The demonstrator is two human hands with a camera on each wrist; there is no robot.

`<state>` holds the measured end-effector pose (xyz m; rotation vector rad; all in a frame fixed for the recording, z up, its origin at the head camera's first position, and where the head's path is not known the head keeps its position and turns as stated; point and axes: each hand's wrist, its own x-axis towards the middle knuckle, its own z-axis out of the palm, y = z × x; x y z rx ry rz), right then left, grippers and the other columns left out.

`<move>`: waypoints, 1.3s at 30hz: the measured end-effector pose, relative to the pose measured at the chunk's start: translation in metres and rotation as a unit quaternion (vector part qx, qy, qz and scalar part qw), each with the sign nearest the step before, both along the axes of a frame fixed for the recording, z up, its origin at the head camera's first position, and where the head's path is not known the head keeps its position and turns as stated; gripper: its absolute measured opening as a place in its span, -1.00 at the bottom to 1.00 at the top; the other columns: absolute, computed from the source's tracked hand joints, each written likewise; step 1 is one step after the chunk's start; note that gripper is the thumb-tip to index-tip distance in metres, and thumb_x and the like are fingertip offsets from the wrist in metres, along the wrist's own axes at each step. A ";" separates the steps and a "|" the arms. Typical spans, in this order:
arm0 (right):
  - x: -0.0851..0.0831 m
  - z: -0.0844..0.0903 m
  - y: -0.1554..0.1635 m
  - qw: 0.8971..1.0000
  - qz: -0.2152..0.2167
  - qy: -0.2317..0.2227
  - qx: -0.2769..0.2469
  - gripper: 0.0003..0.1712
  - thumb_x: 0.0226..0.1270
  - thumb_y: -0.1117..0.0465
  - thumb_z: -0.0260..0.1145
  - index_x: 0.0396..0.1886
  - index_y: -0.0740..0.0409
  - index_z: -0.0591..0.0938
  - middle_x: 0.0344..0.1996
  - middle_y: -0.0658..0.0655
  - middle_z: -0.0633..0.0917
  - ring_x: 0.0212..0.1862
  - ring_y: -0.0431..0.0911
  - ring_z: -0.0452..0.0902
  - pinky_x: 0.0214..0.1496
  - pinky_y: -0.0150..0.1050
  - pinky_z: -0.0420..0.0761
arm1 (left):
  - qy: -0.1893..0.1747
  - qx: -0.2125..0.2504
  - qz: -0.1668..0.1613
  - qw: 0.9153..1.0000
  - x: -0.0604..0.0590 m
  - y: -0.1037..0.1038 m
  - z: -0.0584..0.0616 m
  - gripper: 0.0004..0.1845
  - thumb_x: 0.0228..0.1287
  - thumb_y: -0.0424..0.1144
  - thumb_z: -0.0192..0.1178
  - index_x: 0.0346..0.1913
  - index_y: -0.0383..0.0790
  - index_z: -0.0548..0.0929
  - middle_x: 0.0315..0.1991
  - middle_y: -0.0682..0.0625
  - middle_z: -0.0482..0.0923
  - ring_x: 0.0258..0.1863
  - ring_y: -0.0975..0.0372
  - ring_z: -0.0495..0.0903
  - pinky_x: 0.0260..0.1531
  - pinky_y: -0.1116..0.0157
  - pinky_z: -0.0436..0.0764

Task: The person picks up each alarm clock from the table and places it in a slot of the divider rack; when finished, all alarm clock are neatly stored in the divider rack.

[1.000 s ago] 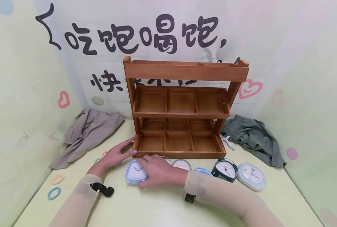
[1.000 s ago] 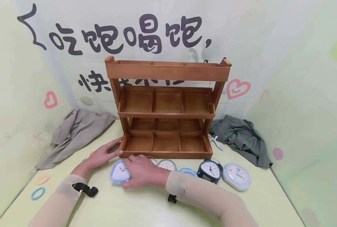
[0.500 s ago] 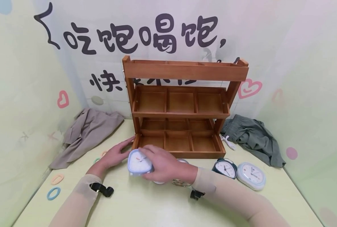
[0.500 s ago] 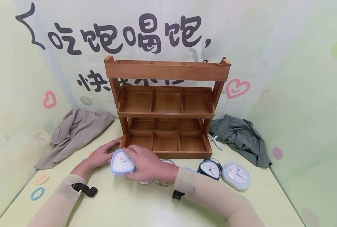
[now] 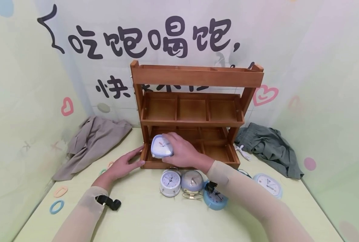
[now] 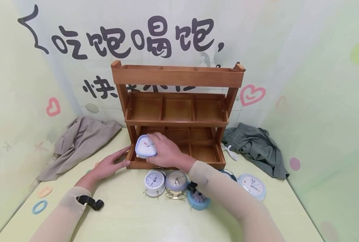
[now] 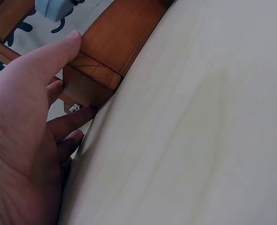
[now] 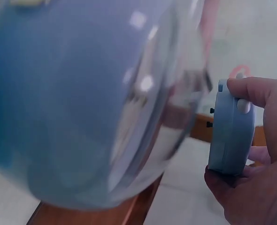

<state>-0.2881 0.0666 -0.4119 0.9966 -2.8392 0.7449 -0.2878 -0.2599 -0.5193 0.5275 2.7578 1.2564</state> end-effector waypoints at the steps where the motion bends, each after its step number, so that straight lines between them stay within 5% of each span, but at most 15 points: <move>1: -0.005 -0.002 0.000 1.000 -0.003 0.005 0.004 0.14 0.34 -0.10 0.65 0.78 0.01 0.30 0.60 0.15 0.42 0.43 0.03 0.49 0.44 0.08 0.63 | 0.001 0.000 -0.001 1.000 0.000 0.000 0.000 -0.13 0.58 0.30 0.31 0.80 0.31 0.22 0.72 -0.09 0.31 0.71 -0.16 0.22 0.60 -0.36 0.22; 16: -0.041 -0.027 -0.007 0.996 0.015 0.008 0.084 -0.01 0.41 -0.17 0.59 0.73 -0.09 0.40 0.55 0.19 0.45 0.38 0.06 0.53 0.36 0.07 0.68 | 0.006 0.000 -0.001 1.000 -0.001 0.001 -0.001 -0.14 0.58 0.29 0.32 0.79 0.32 0.24 0.68 -0.11 0.37 0.69 -0.16 0.28 0.60 -0.34 0.25; 39: -0.041 -0.036 -0.012 0.989 0.024 -0.006 0.142 -0.07 0.52 -0.26 0.51 0.73 -0.07 0.44 0.62 0.17 0.43 0.57 0.07 0.39 0.58 0.02 0.52 | 0.004 -0.005 0.001 1.000 0.000 0.001 0.000 -0.13 0.57 0.31 0.32 0.80 0.32 0.24 0.69 -0.13 0.35 0.69 -0.18 0.27 0.60 -0.35 0.24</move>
